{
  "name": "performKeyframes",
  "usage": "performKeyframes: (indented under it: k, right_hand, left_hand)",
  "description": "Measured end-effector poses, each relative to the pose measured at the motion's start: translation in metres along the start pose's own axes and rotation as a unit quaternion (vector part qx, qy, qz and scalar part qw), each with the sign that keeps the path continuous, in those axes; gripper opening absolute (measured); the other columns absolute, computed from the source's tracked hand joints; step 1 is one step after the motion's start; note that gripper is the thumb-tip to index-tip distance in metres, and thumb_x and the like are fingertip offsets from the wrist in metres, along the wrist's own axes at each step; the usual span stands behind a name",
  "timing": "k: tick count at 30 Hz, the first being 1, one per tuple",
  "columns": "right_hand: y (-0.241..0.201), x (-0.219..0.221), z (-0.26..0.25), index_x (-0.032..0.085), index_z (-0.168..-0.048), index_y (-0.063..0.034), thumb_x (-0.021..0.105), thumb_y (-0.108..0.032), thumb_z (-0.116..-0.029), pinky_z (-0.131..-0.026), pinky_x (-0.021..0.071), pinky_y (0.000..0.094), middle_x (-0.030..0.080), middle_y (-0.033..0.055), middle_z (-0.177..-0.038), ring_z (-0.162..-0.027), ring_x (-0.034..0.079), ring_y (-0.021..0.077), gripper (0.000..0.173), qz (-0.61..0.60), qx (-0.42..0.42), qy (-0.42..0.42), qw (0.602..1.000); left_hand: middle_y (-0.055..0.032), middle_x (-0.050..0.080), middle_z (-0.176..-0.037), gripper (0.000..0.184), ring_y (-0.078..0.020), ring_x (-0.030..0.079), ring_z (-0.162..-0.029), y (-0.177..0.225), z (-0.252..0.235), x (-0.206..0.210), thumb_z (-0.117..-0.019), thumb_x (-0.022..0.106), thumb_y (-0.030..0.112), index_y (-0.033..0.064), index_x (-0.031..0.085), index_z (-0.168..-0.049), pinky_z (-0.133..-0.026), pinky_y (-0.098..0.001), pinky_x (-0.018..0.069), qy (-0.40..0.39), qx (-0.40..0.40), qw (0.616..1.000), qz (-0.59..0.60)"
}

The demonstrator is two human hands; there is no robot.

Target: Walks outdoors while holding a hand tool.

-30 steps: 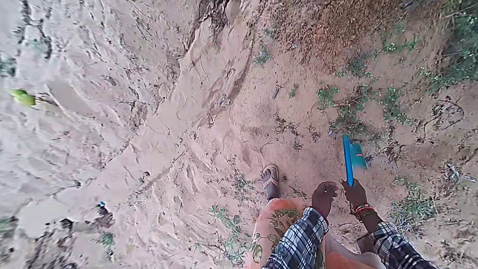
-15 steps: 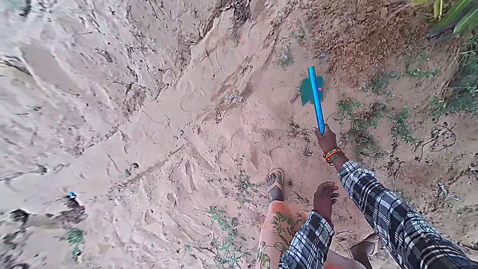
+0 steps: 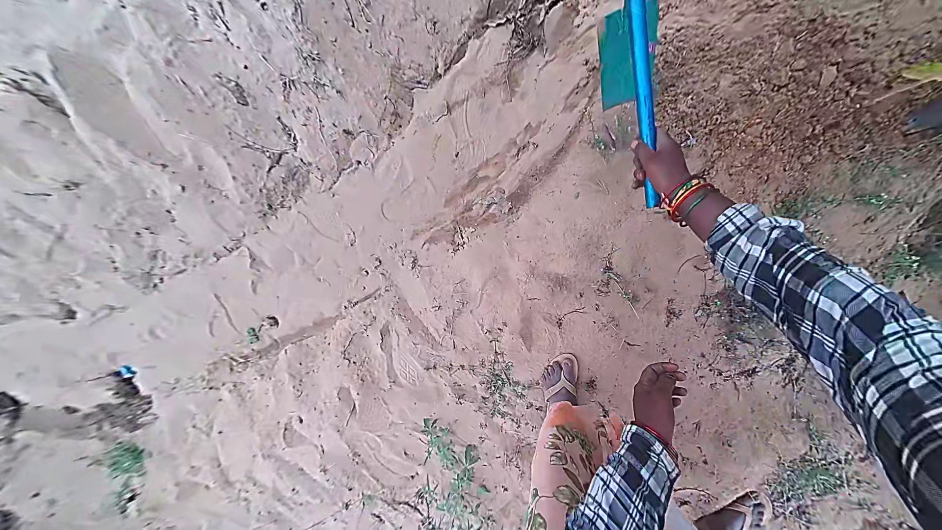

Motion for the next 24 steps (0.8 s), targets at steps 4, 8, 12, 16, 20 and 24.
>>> performKeyframes:
  k: [4,8,12,16,20,24]
  right_hand:
    - [0.006,0.024,-0.069,0.023,-0.159,-0.0083,0.039,-0.04,-0.1125,-0.067,0.0576,0.0472,0.06,0.0187,-0.101,-0.072,0.064,0.028,0.058,0.075,0.037,0.002,0.997]
    - [0.054,0.049,-0.035,0.032,-0.152,-0.0025,0.041,-0.04,-0.1116,-0.068,0.0555,0.0501,0.061,0.0236,-0.102,-0.073,0.064,0.0327,0.056,0.161,0.094,-0.059,0.981]
    - [0.062,0.043,0.071,0.036,-0.144,-0.0064,0.041,-0.044,-0.1119,-0.052,0.0486,0.037,0.049,0.0092,-0.079,-0.054,0.051,0.02,0.049,0.135,0.147,-0.102,0.974]
    - [0.044,0.011,0.106,0.044,-0.138,-0.0047,0.043,-0.041,-0.1118,-0.05,0.0454,0.0353,0.047,0.007,-0.076,-0.052,0.047,0.018,0.045,0.113,0.164,-0.092,0.976]
    - [-0.01,-0.029,0.027,0.043,-0.138,-0.007,0.043,-0.044,-0.111,-0.05,0.0457,0.0313,0.047,0.0036,-0.079,-0.053,0.046,0.0127,0.046,0.114,0.089,-0.033,0.989]
    - [-0.029,-0.047,-0.09,0.03,-0.156,-0.0104,0.035,-0.049,-0.1116,-0.065,0.0534,0.0411,0.053,0.0126,-0.099,-0.069,0.057,0.021,0.059,0.116,0.031,0.019,0.993]
  left_hand:
    - [-0.0067,0.067,-0.103,0.023,-0.0102,0.061,-0.079,-0.001,0.002,0.001,-0.1084,0.042,0.007,-0.0002,0.06,-0.121,-0.071,-0.0258,0.0513,-0.024,-0.002,0.999,-0.035]
    - [-0.006,0.066,-0.102,0.022,-0.0094,0.061,-0.078,0.002,0.0,-0.003,-0.1086,0.042,0.007,-0.0003,0.06,-0.12,-0.07,-0.0251,0.0509,-0.023,-0.002,0.999,-0.037]
    - [-0.0063,0.065,-0.104,0.024,-0.0092,0.061,-0.08,0.012,-0.002,0.009,-0.1091,0.042,0.007,-0.0015,0.059,-0.123,-0.071,-0.0252,0.0505,-0.039,0.008,0.999,-0.029]
    - [-0.0073,0.066,-0.106,0.025,-0.0098,0.06,-0.081,0.03,-0.007,0.007,-0.1095,0.042,0.009,-0.0015,0.058,-0.126,-0.072,-0.026,0.0502,-0.032,0.014,0.999,-0.041]
    - [-0.0071,0.066,-0.105,0.025,-0.0093,0.06,-0.08,0.033,-0.006,0.005,-0.1094,0.042,0.008,-0.0016,0.058,-0.126,-0.071,-0.0254,0.0501,-0.037,0.004,0.998,-0.043]
    - [-0.0063,0.066,-0.104,0.024,-0.0074,0.06,-0.079,0.026,-0.006,0.003,-0.1082,0.044,0.007,-0.0021,0.059,-0.124,-0.07,-0.0235,0.0502,-0.049,0.003,0.997,-0.065]
Point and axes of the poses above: each hand's wrist, its own z-axis away from the middle knuckle, its own x-axis out of the palm, y = z × x, the point moved 8 cm from there along -z, towards the middle knuckle
